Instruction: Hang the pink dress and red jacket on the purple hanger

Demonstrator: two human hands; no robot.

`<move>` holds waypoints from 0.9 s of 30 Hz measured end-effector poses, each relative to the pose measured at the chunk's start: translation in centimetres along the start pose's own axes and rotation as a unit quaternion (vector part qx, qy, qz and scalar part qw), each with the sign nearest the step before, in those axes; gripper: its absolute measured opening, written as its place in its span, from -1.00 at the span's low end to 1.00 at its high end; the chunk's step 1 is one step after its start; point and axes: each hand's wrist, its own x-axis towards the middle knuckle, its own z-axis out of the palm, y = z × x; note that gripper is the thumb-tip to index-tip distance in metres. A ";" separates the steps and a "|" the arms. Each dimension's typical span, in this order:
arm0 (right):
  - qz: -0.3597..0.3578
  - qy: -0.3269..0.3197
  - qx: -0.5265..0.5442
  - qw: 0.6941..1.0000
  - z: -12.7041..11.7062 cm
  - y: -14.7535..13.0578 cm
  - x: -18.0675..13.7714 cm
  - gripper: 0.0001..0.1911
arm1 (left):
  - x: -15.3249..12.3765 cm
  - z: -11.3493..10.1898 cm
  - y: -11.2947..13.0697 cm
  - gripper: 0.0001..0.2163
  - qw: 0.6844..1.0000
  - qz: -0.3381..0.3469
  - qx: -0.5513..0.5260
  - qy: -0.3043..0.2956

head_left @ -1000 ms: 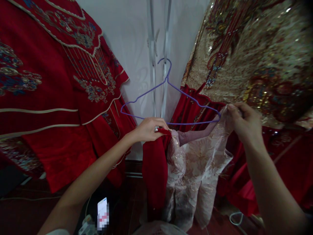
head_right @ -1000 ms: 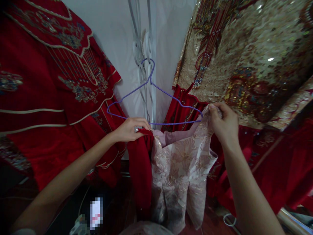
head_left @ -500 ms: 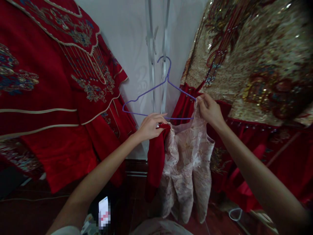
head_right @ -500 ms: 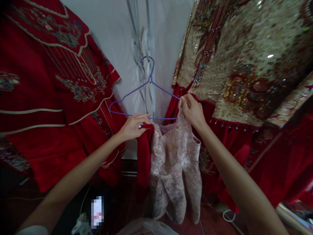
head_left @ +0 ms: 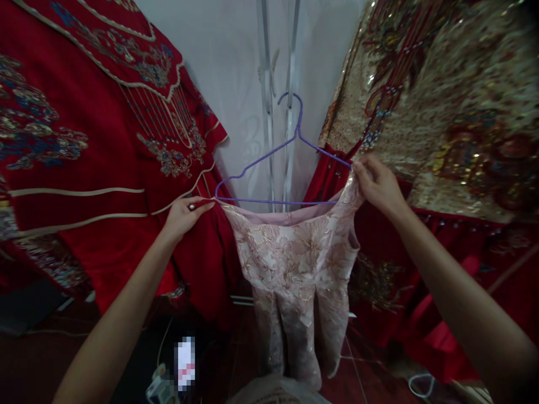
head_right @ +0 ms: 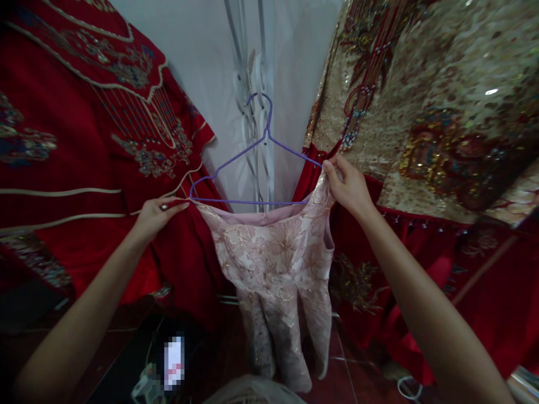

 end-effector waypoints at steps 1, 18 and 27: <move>0.000 -0.003 0.005 1.000 0.1 0.0 0.0 -0.78 | 0.2 0.0 0.1 -0.62 1.000 -0.003 -0.010 -0.001; -0.002 -0.034 0.041 0.999 0.5 0.9 0.2 -0.78 | 0.5 -0.9 -0.2 -0.53 0.999 -0.003 -0.042 -0.005; -0.003 -0.043 0.030 0.999 0.1 1.1 0.4 -0.78 | 1.6 0.1 0.6 -0.59 0.999 0.003 -0.040 -0.029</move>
